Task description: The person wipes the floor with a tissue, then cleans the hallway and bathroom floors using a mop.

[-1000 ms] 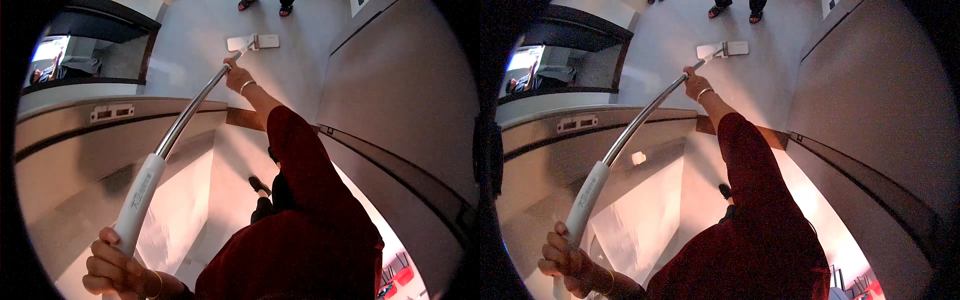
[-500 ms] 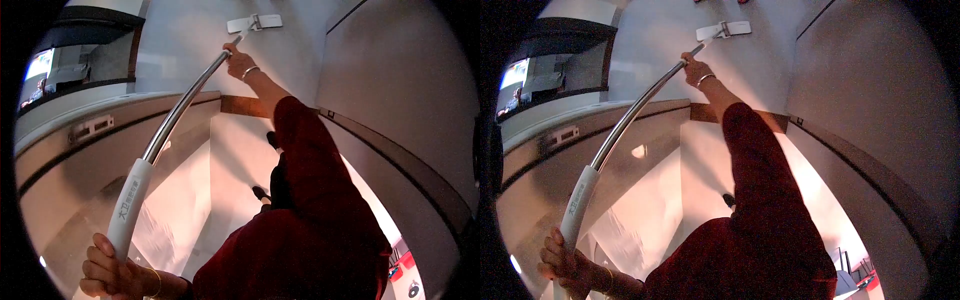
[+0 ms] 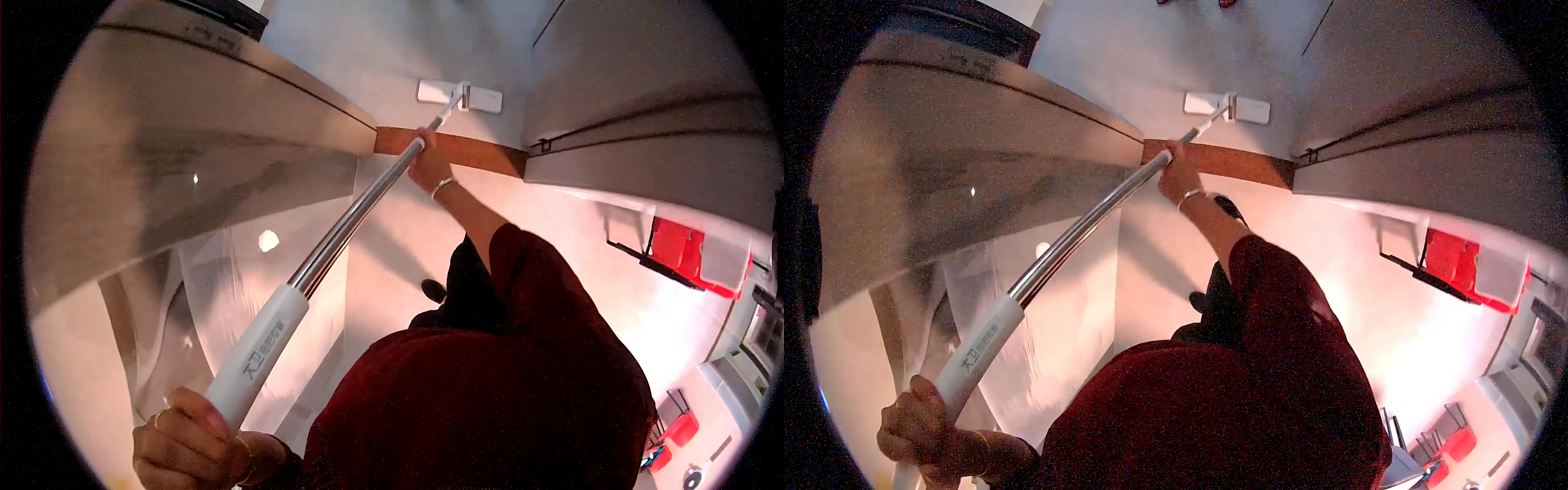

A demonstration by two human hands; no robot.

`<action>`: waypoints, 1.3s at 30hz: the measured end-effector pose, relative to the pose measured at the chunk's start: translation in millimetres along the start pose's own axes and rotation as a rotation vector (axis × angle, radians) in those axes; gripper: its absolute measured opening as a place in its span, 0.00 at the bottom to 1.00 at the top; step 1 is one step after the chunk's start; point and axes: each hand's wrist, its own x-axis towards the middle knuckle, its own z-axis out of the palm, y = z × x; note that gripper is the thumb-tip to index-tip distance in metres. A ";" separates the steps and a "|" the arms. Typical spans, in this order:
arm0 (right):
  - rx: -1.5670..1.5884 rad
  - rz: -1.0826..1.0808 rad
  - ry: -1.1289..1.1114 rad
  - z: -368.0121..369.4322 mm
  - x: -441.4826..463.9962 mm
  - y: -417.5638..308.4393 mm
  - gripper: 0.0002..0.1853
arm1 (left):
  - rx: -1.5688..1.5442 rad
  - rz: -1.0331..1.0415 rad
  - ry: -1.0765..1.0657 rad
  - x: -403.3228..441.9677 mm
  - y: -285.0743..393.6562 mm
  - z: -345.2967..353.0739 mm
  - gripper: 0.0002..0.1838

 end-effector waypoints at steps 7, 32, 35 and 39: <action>-0.268 0.013 -0.274 63.4 -200.5 -90.9 0.18 | -0.849 -0.041 -0.695 -36.9 11.7 -160.6 0.04; -0.752 -0.466 -0.744 50.5 -17.6 -40.0 0.09 | -0.280 -0.387 0.274 -99.4 35.7 -80.9 0.18; -0.973 -0.680 -0.811 50.9 18.4 4.1 0.10 | -0.297 -0.410 0.161 -86.7 29.2 -21.7 0.21; -1.000 -0.755 -0.832 40.7 13.5 8.0 0.15 | -0.349 -0.379 0.015 -80.8 25.0 -9.9 0.20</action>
